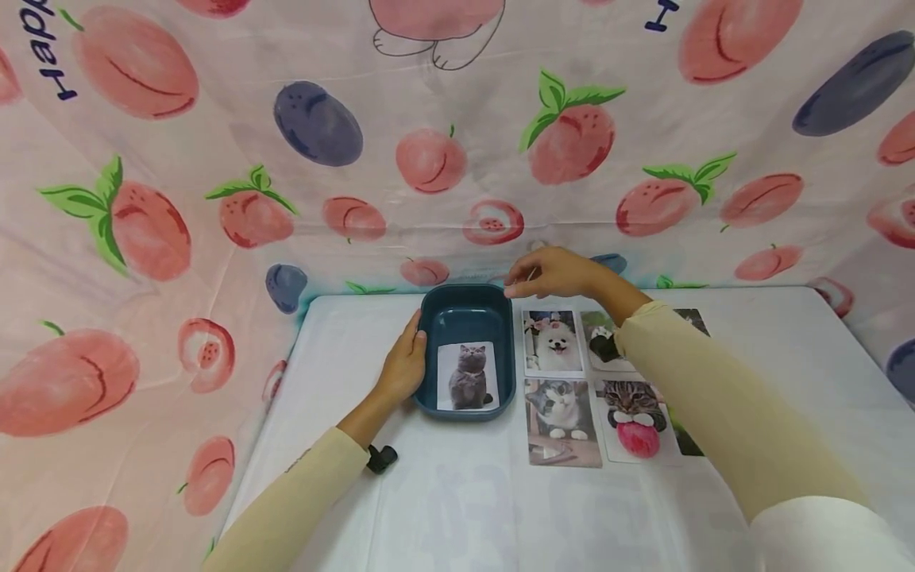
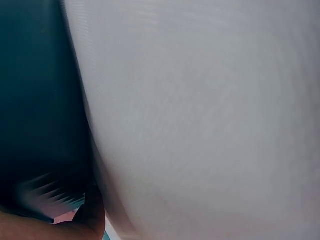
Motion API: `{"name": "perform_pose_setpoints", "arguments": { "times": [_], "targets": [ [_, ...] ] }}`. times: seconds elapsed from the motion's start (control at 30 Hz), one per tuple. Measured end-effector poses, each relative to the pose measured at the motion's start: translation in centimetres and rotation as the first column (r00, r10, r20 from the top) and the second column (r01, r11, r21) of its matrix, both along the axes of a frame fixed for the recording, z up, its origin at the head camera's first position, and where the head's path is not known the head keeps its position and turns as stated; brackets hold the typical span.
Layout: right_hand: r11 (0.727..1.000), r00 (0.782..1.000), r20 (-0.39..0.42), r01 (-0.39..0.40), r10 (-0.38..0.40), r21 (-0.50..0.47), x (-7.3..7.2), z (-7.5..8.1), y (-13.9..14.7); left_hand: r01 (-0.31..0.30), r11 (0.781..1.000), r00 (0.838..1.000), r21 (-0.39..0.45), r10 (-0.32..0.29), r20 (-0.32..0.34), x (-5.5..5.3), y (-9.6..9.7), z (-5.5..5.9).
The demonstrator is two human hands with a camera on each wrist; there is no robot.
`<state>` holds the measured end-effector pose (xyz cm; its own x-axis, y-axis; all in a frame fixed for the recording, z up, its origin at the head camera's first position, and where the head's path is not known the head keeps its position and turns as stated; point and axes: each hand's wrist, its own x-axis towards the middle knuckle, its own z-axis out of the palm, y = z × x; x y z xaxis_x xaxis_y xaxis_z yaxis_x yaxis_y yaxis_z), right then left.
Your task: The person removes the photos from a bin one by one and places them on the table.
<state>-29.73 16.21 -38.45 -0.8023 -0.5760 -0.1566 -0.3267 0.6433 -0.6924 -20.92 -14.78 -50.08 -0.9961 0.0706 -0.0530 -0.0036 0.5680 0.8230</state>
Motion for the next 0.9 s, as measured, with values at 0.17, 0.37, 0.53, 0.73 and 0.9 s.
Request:
{"name": "perform_pose_setpoints", "arguments": {
  "times": [0.17, 0.37, 0.53, 0.73, 0.9],
  "targets": [
    [0.998, 0.992, 0.108, -0.068, 0.066, 0.015, 0.1, -0.6, -5.2, 0.002, 1.000, 1.000, -0.006, -0.002, 0.008, 0.0, 0.0, 0.0],
    [0.993, 0.983, 0.173, -0.080, 0.065, 0.083, 0.0, -1.8, -9.5, 0.005, 1.000, 1.000, 0.003, -0.005, 0.021, 0.0, 0.0, 0.1],
    [0.986, 0.981, 0.194, -0.032, 0.000, 0.161, 0.1, -2.8, -11.4, 0.019, 1.000, 1.000, 0.004, -0.019, 0.010, -0.2, 0.0, -0.1],
    [0.956, 0.985, 0.171, -0.036, -0.015, 0.292, -0.1, -3.7, -12.9, 0.022, 1.000, 1.000, 0.021, -0.022, 0.003, -0.2, -0.1, 0.0],
    [0.941, 0.983, 0.182, -0.070, 0.009, 0.330, -0.2, -4.3, -13.6, 0.025, 0.999, 1.000, 0.025, -0.025, 0.006, -0.2, -0.1, 0.1]
  ]
}}
